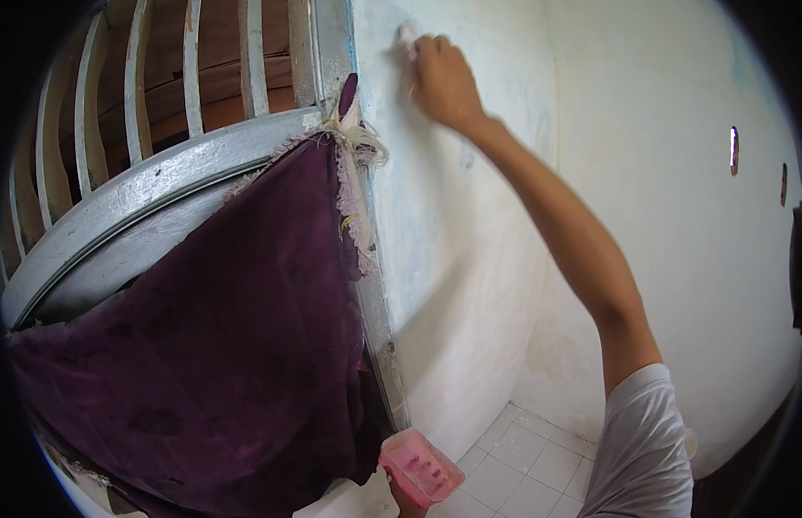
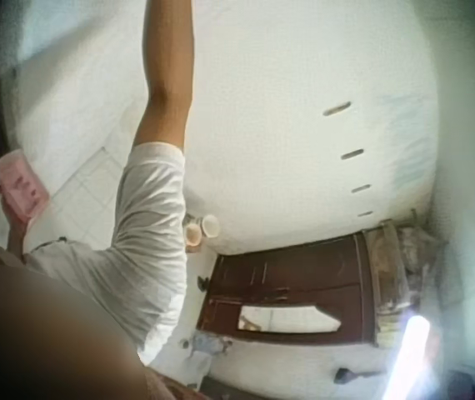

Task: The person applies and smooths wall filler onto an indoor wall using a scraper.

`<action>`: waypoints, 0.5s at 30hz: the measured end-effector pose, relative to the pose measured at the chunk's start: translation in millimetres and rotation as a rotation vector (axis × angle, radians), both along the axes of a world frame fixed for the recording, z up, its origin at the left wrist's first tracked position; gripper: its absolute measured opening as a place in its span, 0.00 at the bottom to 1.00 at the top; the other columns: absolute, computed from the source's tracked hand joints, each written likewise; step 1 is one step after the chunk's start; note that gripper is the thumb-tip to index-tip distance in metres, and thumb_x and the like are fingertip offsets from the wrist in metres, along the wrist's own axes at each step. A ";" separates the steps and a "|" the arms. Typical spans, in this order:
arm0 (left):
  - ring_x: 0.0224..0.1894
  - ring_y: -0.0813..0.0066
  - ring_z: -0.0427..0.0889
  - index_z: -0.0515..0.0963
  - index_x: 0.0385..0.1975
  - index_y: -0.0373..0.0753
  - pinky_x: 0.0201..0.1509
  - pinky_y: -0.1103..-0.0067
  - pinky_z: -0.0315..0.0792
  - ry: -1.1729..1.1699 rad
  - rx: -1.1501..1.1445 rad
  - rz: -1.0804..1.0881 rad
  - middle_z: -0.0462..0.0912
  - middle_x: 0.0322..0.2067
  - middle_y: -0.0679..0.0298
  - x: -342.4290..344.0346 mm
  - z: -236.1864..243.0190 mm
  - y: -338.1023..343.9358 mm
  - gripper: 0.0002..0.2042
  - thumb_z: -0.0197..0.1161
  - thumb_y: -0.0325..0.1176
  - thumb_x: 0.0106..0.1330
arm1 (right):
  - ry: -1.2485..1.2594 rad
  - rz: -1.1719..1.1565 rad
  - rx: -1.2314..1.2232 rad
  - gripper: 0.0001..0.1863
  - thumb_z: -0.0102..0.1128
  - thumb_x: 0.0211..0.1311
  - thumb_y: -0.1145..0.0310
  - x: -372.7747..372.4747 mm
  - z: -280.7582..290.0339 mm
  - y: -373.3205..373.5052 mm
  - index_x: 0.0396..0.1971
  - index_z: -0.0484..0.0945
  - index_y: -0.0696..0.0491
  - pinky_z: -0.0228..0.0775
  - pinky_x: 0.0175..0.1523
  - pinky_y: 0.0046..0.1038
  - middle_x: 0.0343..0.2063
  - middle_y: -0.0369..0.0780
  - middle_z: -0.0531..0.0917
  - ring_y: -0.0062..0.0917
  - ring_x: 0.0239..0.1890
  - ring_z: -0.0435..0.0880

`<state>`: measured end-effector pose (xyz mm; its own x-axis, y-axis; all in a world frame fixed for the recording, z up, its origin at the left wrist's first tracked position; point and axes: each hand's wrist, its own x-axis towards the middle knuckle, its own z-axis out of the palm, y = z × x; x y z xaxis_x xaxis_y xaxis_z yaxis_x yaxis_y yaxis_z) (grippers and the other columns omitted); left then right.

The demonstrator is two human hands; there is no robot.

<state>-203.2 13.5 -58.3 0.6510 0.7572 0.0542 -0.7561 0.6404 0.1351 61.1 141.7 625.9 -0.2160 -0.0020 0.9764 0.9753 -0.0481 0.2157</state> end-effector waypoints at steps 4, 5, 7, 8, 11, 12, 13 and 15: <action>0.60 0.51 0.77 0.67 0.68 0.48 0.63 0.48 0.73 0.184 0.014 -0.025 0.76 0.59 0.60 0.6 14.9 -5.3 0.35 0.47 0.69 0.72 | -0.354 -0.103 -0.038 0.27 0.62 0.58 0.70 -21.5 -112.8 -27.5 0.59 0.74 0.59 0.72 0.47 0.38 0.48 0.46 0.78 0.41 0.50 0.77; 0.60 0.51 0.77 0.67 0.68 0.48 0.63 0.48 0.73 0.185 0.005 -0.023 0.76 0.59 0.60 2.3 20.3 -6.7 0.35 0.47 0.69 0.72 | -0.365 -0.057 -0.109 0.28 0.64 0.56 0.71 -19.5 -140.0 -34.7 0.59 0.75 0.59 0.72 0.48 0.37 0.51 0.47 0.78 0.41 0.54 0.77; 0.59 0.52 0.78 0.67 0.67 0.48 0.62 0.48 0.74 0.248 0.025 -0.023 0.77 0.59 0.60 3.3 30.3 -7.3 0.34 0.47 0.68 0.72 | -0.357 0.015 -0.235 0.30 0.65 0.53 0.74 -13.9 -175.5 -53.4 0.60 0.75 0.57 0.73 0.48 0.37 0.53 0.46 0.79 0.40 0.55 0.77; 0.59 0.52 0.78 0.67 0.67 0.48 0.62 0.48 0.74 0.251 0.021 -0.024 0.77 0.59 0.60 2.7 31.7 -9.5 0.34 0.47 0.68 0.72 | -0.347 0.082 -0.354 0.32 0.65 0.51 0.77 -8.8 -184.6 -61.1 0.61 0.75 0.55 0.73 0.48 0.37 0.55 0.45 0.79 0.39 0.55 0.78; 0.59 0.53 0.78 0.68 0.67 0.48 0.62 0.49 0.74 0.342 0.034 0.053 0.77 0.58 0.60 6.1 28.7 -6.1 0.33 0.47 0.67 0.73 | -0.256 0.213 -0.151 0.34 0.64 0.48 0.85 9.9 -157.7 -62.4 0.58 0.80 0.43 0.76 0.50 0.37 0.56 0.40 0.83 0.38 0.48 0.83; 0.59 0.53 0.78 0.68 0.66 0.48 0.62 0.48 0.74 0.331 0.019 0.013 0.77 0.58 0.60 7.7 24.2 -6.6 0.34 0.46 0.67 0.73 | -0.176 0.173 -0.062 0.30 0.64 0.51 0.83 11.4 -134.1 -71.0 0.56 0.82 0.42 0.76 0.52 0.38 0.55 0.40 0.83 0.39 0.49 0.83; 0.59 0.53 0.78 0.68 0.66 0.48 0.62 0.48 0.74 0.326 -0.001 -0.013 0.77 0.58 0.60 5.4 19.6 -7.5 0.34 0.46 0.68 0.72 | -0.016 0.170 0.003 0.29 0.63 0.54 0.82 9.7 -109.0 -69.0 0.56 0.82 0.42 0.76 0.52 0.38 0.54 0.39 0.84 0.39 0.51 0.82; 0.59 0.53 0.78 0.68 0.67 0.47 0.62 0.48 0.74 0.327 0.002 -0.044 0.77 0.58 0.60 7.1 10.4 -7.6 0.34 0.45 0.68 0.73 | -0.251 0.055 0.262 0.28 0.61 0.57 0.79 7.3 -48.7 -70.1 0.59 0.81 0.41 0.79 0.48 0.38 0.54 0.39 0.84 0.39 0.50 0.84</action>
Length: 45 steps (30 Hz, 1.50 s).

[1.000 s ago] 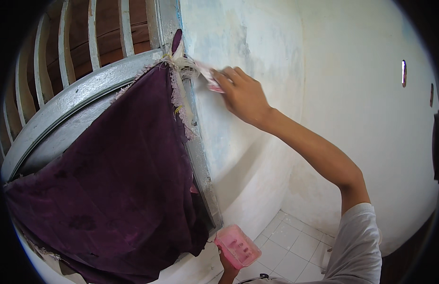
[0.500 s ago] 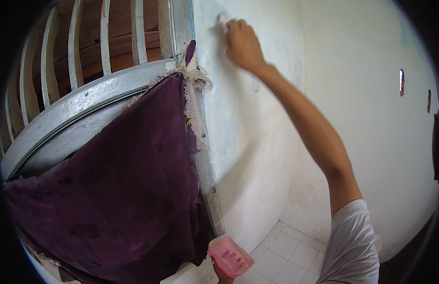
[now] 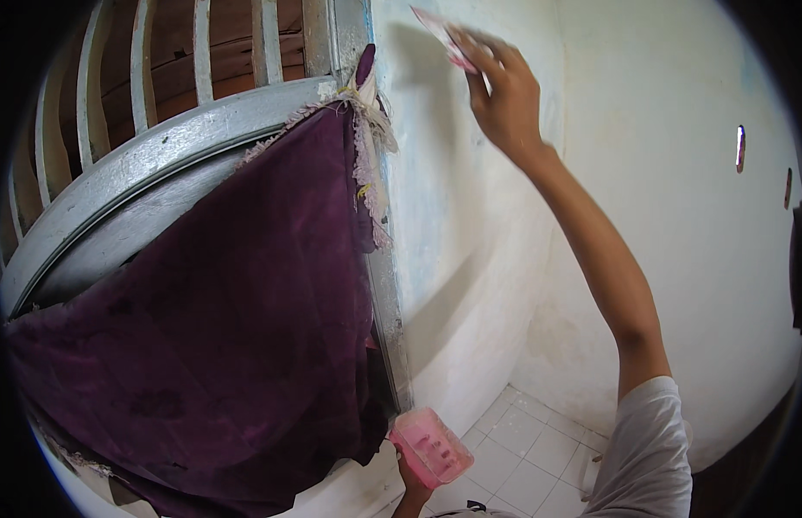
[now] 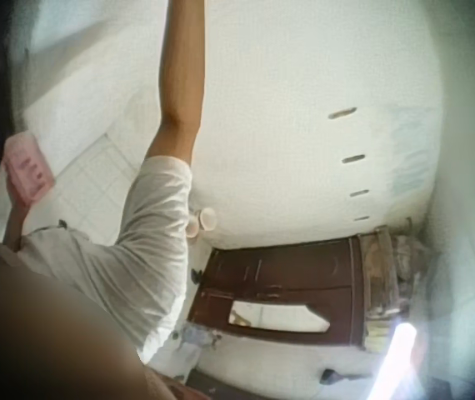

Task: The person applies and smooths wall filler onto an indoor wall using a scraper.

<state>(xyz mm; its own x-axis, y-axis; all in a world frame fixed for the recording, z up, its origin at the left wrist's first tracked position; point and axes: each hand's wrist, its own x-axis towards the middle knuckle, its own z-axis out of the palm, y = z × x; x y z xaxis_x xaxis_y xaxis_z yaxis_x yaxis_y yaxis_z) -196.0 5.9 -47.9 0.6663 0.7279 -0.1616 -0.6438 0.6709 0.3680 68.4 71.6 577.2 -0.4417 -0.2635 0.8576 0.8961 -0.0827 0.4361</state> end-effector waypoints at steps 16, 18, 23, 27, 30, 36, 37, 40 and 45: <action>0.62 0.51 0.75 0.66 0.68 0.46 0.65 0.47 0.71 -0.026 0.006 0.064 0.75 0.61 0.59 -3.0 -16.7 -28.0 0.36 0.47 0.68 0.71 | 0.877 0.493 -0.877 0.16 0.59 0.74 0.70 0.9 -165.8 -68.7 0.57 0.77 0.57 0.76 0.35 0.22 0.35 0.41 0.88 0.18 0.32 0.84; 0.62 0.54 0.76 0.66 0.68 0.47 0.65 0.51 0.72 -0.022 -0.006 0.051 0.75 0.60 0.60 0.5 8.4 -36.6 0.33 0.45 0.65 0.74 | 0.998 0.724 -0.808 0.19 0.60 0.73 0.71 2.2 -170.7 -79.8 0.60 0.74 0.57 0.74 0.34 0.22 0.35 0.41 0.88 0.17 0.32 0.84; 0.62 0.57 0.77 0.66 0.68 0.47 0.66 0.55 0.73 -0.032 -0.006 0.087 0.76 0.59 0.62 9.5 26.0 -42.3 0.30 0.45 0.62 0.77 | 1.144 0.939 -0.757 0.28 0.58 0.73 0.68 -5.5 -198.1 -97.9 0.67 0.64 0.62 0.75 0.40 0.23 0.40 0.46 0.86 0.23 0.38 0.85; 0.63 0.55 0.75 0.65 0.69 0.47 0.67 0.51 0.70 -0.032 0.000 0.075 0.75 0.61 0.61 13.5 6.5 -40.3 0.34 0.49 0.65 0.73 | 1.180 1.585 -0.710 0.29 0.50 0.72 0.66 4.9 -231.9 -103.6 0.67 0.62 0.65 0.79 0.57 0.34 0.52 0.56 0.82 0.34 0.55 0.84; 0.65 0.52 0.73 0.65 0.70 0.48 0.68 0.47 0.68 -0.004 0.018 0.041 0.74 0.63 0.59 13.8 5.1 -40.5 0.38 0.50 0.69 0.69 | 1.231 2.061 -0.828 0.23 0.49 0.73 0.65 7.1 -242.8 -113.7 0.59 0.69 0.65 0.73 0.71 0.39 0.63 0.59 0.75 0.40 0.68 0.75; 0.64 0.51 0.74 0.65 0.70 0.47 0.68 0.48 0.68 -0.003 0.010 0.007 0.74 0.63 0.58 11.0 13.9 -39.5 0.38 0.48 0.69 0.70 | 1.267 2.169 -1.218 0.18 0.59 0.75 0.52 18.5 -286.7 -107.8 0.45 0.74 0.53 0.73 0.32 0.20 0.28 0.36 0.82 0.21 0.27 0.80; 0.64 0.51 0.75 0.65 0.70 0.46 0.67 0.48 0.69 0.026 0.012 0.011 0.74 0.63 0.58 10.8 14.2 -40.5 0.38 0.48 0.69 0.70 | 1.228 2.321 -1.374 0.16 0.58 0.76 0.53 18.2 -295.7 -111.7 0.42 0.74 0.52 0.68 0.29 0.19 0.24 0.34 0.78 0.19 0.23 0.75; 0.62 0.51 0.76 0.65 0.70 0.45 0.66 0.48 0.70 -0.008 0.002 -0.043 0.75 0.61 0.58 10.5 14.2 -35.0 0.38 0.47 0.69 0.71 | 1.175 2.274 -1.620 0.13 0.58 0.77 0.56 23.3 -325.5 -110.7 0.46 0.76 0.51 0.73 0.35 0.21 0.31 0.35 0.82 0.19 0.30 0.79; 0.62 0.52 0.77 0.66 0.68 0.45 0.65 0.49 0.72 0.018 0.039 -0.042 0.76 0.60 0.58 3.5 13.4 -8.4 0.36 0.46 0.68 0.73 | 1.619 1.502 -1.200 0.13 0.56 0.78 0.58 -15.4 -316.6 -104.2 0.48 0.82 0.51 0.74 0.51 0.27 0.44 0.35 0.84 0.18 0.43 0.81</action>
